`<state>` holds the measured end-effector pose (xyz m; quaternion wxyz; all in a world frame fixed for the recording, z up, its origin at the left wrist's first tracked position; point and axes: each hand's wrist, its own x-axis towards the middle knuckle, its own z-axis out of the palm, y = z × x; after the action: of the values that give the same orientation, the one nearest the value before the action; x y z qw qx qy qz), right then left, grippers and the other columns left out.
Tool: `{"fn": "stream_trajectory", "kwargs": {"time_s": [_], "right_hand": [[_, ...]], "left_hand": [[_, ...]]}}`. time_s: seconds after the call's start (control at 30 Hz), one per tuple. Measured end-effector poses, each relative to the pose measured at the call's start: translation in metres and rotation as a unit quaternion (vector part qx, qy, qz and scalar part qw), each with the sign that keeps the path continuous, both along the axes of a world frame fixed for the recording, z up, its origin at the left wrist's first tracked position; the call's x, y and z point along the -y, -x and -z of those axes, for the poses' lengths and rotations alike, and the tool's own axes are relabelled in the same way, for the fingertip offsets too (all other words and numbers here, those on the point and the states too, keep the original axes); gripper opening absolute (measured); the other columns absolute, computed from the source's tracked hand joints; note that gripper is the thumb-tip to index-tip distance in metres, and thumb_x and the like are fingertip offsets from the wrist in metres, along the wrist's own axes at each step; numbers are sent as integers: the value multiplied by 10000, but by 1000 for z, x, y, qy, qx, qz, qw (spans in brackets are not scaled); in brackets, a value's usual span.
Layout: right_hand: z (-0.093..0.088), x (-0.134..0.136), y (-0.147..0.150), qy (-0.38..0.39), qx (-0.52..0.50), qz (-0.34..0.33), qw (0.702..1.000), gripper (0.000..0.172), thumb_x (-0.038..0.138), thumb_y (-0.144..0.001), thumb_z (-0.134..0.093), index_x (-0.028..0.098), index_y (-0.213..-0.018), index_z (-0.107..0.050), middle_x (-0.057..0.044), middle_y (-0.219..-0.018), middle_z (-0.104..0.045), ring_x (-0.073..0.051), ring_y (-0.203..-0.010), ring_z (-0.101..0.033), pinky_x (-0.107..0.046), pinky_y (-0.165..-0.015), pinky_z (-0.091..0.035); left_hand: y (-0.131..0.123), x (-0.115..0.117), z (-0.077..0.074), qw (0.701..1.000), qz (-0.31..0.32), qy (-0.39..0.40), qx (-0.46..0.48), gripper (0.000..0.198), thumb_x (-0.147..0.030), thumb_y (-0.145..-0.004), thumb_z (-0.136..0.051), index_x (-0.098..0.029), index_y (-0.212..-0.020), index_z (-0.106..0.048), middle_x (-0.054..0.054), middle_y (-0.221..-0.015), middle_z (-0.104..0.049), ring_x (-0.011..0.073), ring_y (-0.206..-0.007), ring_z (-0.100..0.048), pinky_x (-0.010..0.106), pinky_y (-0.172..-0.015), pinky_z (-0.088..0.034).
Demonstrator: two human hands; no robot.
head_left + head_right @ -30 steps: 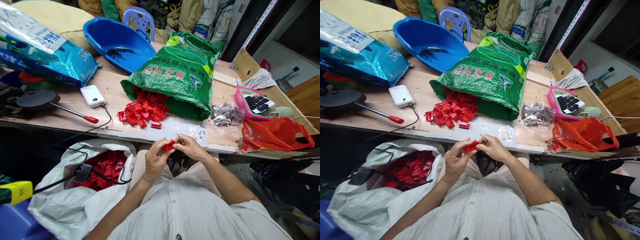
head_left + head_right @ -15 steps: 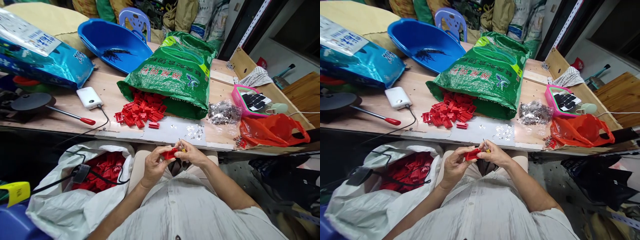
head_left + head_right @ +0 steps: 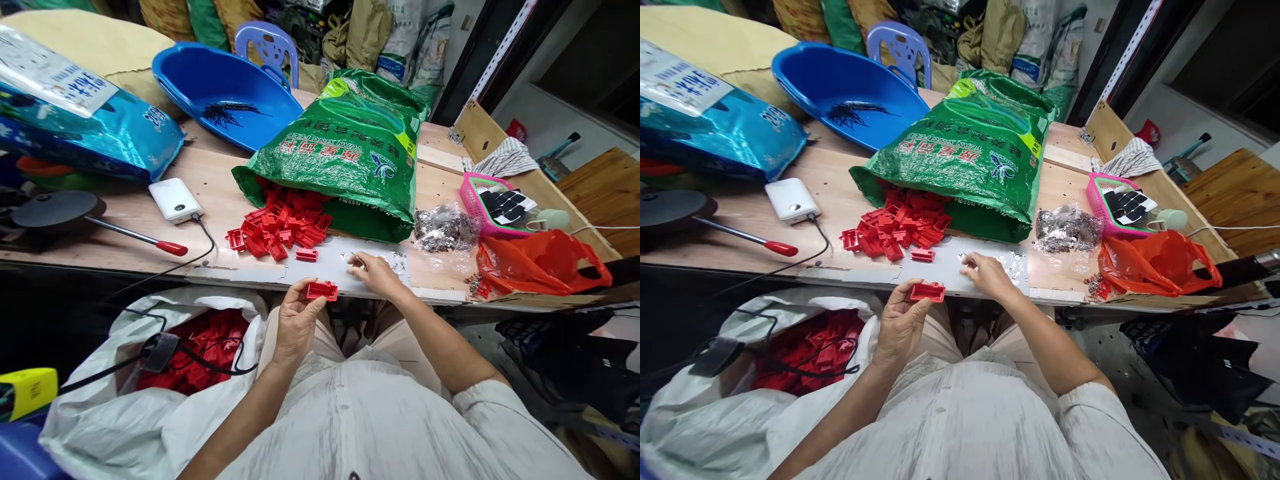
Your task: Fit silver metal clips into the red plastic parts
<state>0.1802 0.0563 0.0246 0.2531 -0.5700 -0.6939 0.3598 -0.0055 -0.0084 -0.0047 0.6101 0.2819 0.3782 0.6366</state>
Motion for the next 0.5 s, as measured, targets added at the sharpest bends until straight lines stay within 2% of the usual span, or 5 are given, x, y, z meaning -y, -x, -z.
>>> {"fn": "stream_trajectory", "kwargs": {"time_s": [0.1, 0.2, 0.4, 0.5], "right_hand": [[4, -29, 0, -41, 184, 21, 982, 99, 207, -881, -580, 201, -953, -647, -69, -1001, -698, -210, -949, -610, -293, -808, -398], [10, -45, 5, -30, 245, 3, 969, 88, 204, -873, -588, 197, -934, -651, -80, -997, -702, -219, -948, -615, -282, -780, -394], [12, -47, 7, -34, 246, -8, 969, 95, 155, -872, -533, 176, -915, -614, -94, -980, -689, -214, -905, -598, -284, -750, -380], [4, -34, 5, -47, 128, -24, 990, 95, 191, -872, -535, 188, -952, -586, -46, -947, -674, -179, -854, -586, -268, -748, -392]], "left_hand": [[2, -2, -2, 1000, -4, 3, -4, 410, -214, -634, -836, -221, -1011, -674, 8, -942, -733, 146, -868, -698, 287, -869, -536], [4, -2, -2, 1000, 3, 1, -6, 417, -231, -648, -827, -228, -1037, -678, 21, -962, -738, 163, -885, -700, 321, -884, -540], [6, -3, -3, 999, -11, -5, -30, 438, -232, -637, -828, -233, -1056, -698, 25, -976, -743, 170, -894, -699, 326, -893, -550], [6, -4, -3, 1000, -7, -4, -22, 451, -243, -645, -826, -234, -1077, -697, 25, -958, -744, 170, -876, -703, 336, -891, -554]]}}
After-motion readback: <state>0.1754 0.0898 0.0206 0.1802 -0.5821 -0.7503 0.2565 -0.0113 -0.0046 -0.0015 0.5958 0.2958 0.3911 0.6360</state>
